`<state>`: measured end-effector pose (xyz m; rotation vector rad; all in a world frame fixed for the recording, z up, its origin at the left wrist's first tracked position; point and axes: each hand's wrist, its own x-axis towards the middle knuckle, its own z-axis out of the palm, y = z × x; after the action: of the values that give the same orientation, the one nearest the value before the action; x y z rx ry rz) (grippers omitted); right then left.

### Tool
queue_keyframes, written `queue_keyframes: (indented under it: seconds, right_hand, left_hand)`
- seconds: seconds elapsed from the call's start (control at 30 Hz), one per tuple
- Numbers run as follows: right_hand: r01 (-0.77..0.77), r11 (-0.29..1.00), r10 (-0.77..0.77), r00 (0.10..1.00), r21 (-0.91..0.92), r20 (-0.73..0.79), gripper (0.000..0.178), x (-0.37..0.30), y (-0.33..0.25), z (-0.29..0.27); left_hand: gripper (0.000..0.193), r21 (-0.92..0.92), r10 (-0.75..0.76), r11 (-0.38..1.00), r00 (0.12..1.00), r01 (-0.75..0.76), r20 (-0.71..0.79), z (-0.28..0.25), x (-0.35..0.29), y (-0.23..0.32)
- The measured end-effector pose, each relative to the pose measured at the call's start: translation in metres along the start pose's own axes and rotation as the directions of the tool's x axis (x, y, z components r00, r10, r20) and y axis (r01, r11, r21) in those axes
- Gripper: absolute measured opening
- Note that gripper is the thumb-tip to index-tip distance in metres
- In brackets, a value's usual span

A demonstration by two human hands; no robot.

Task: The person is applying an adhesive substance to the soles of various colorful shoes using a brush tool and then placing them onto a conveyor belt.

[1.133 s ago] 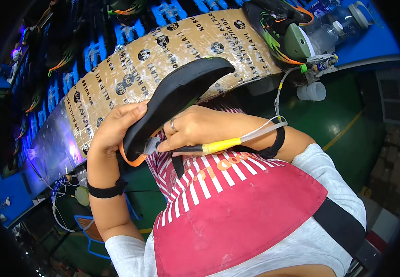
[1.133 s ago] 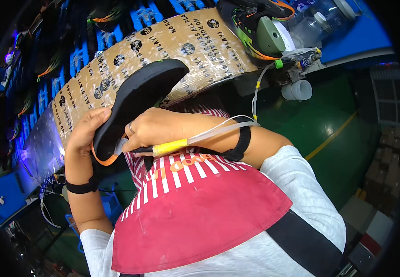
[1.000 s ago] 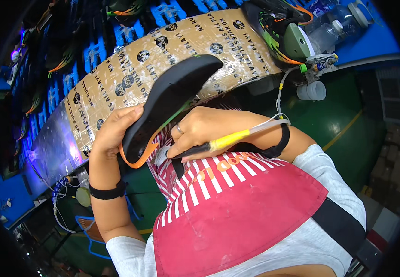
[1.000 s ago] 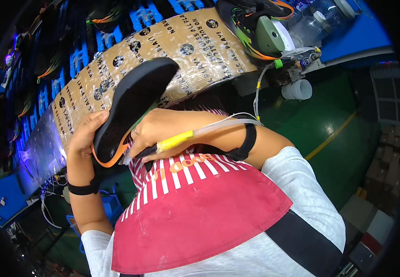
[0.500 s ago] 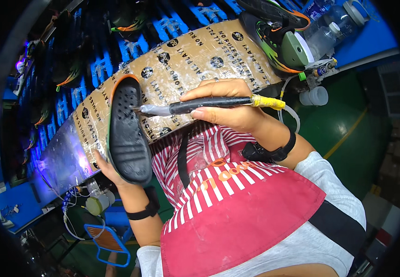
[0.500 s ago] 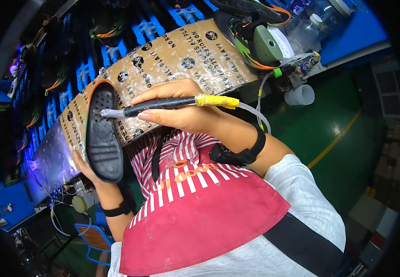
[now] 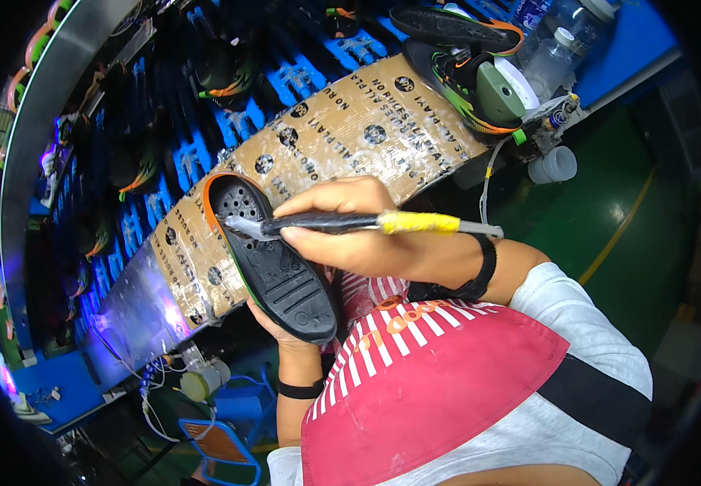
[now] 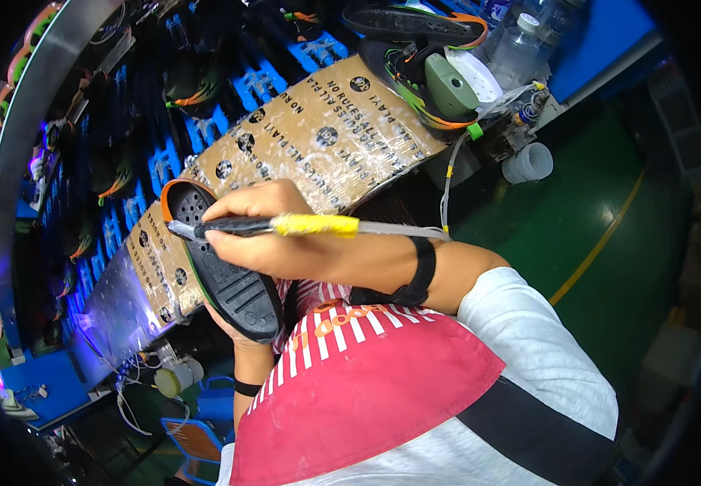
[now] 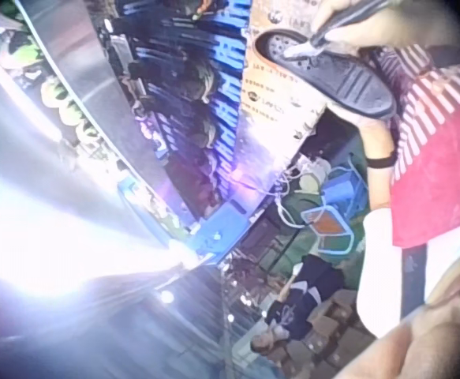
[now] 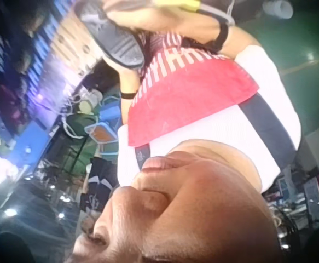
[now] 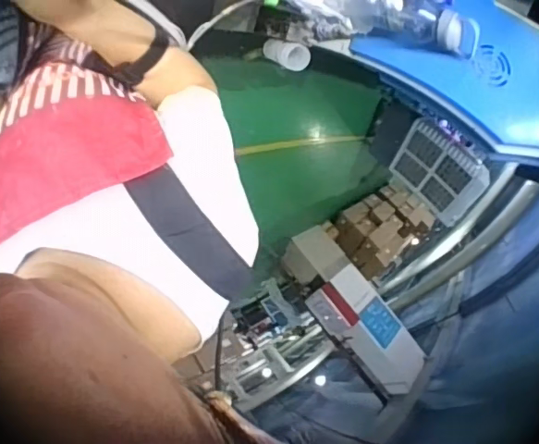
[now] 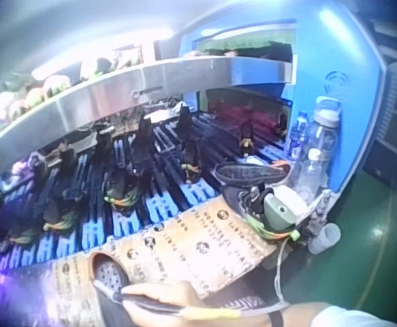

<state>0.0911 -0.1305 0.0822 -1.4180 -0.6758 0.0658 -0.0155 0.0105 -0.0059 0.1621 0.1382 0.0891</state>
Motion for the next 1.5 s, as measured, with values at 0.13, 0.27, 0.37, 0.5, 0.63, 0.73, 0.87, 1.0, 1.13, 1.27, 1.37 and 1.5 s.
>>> queue_keyframes:
  seconds: [0.13, 0.27, 0.37, 0.5, 0.63, 0.73, 0.87, 1.0, 1.13, 1.27, 1.37, 1.5]
  right_hand:
    - [0.261, 0.935, -0.304, 0.937, -0.239, -0.169, 0.020, 0.013, 0.010, 0.016]
    - [0.275, 0.874, -0.368, 0.913, -0.400, -0.176, 0.020, 0.022, 0.024, 0.030]
    - [0.303, 0.836, -0.410, 0.899, -0.458, -0.154, 0.020, 0.024, 0.029, 0.039]
    - [0.393, 0.904, -0.402, 0.916, -0.169, -0.015, 0.021, 0.020, 0.028, 0.036]
    - [0.339, 0.905, -0.389, 0.905, -0.257, -0.174, 0.023, 0.017, 0.025, 0.032]
    - [0.336, 0.858, -0.399, 0.912, -0.389, -0.091, 0.021, 0.019, 0.022, 0.038]
    - [0.457, 0.850, -0.450, 0.888, -0.261, 0.092, 0.022, 0.017, 0.018, 0.040]
    - [0.372, 0.902, -0.399, 0.912, -0.222, -0.093, 0.019, 0.014, 0.014, 0.036]
    - [0.485, 0.765, -0.491, 0.865, -0.423, 0.104, 0.022, 0.012, 0.012, 0.040]
    - [0.358, 0.931, -0.339, 0.920, -0.070, 0.199, 0.016, 0.001, 0.011, 0.043]
    - [0.217, 0.970, -0.211, 0.975, -0.113, 0.063, 0.020, -0.004, 0.010, 0.044]
    - [0.328, 0.941, -0.285, 0.901, -0.084, 0.327, 0.016, -0.007, 0.007, 0.043]
  left_hand:
    - [0.060, 0.156, 0.080, 0.986, 0.990, -0.062, -0.112, -0.003, 0.011, 0.002]
    - [0.056, 0.208, 0.017, 0.978, 1.000, -0.016, -0.004, -0.024, 0.010, 0.003]
    - [0.055, 0.234, -0.014, 0.972, 0.999, 0.002, 0.049, -0.037, 0.014, 0.005]
    - [0.053, -0.089, 0.055, 0.994, 0.998, -0.058, -0.030, -0.035, 0.022, 0.011]
    - [0.053, 0.256, 0.069, 0.962, 0.993, -0.091, 0.092, -0.022, 0.016, 0.008]
    - [0.054, 0.629, 0.193, 0.750, 0.977, -0.206, 0.091, -0.015, 0.014, 0.000]
    - [0.053, -0.156, 0.070, 0.984, 0.995, -0.080, -0.068, -0.010, 0.018, 0.005]
    - [0.060, 0.346, 0.134, 0.928, 0.990, -0.139, 0.039, -0.013, 0.019, 0.009]
    - [0.064, -0.025, 0.046, 0.999, 0.989, -0.043, 0.143, -0.013, 0.018, 0.009]
    - [0.079, 0.273, 0.028, 0.958, 0.975, -0.089, 0.221, -0.001, 0.019, 0.017]
    - [0.085, 0.500, 0.202, 0.849, 0.979, -0.171, -0.007, 0.009, 0.019, 0.022]
    - [0.081, 0.174, 0.127, 0.971, 0.969, -0.165, 0.210, 0.011, 0.033, 0.025]
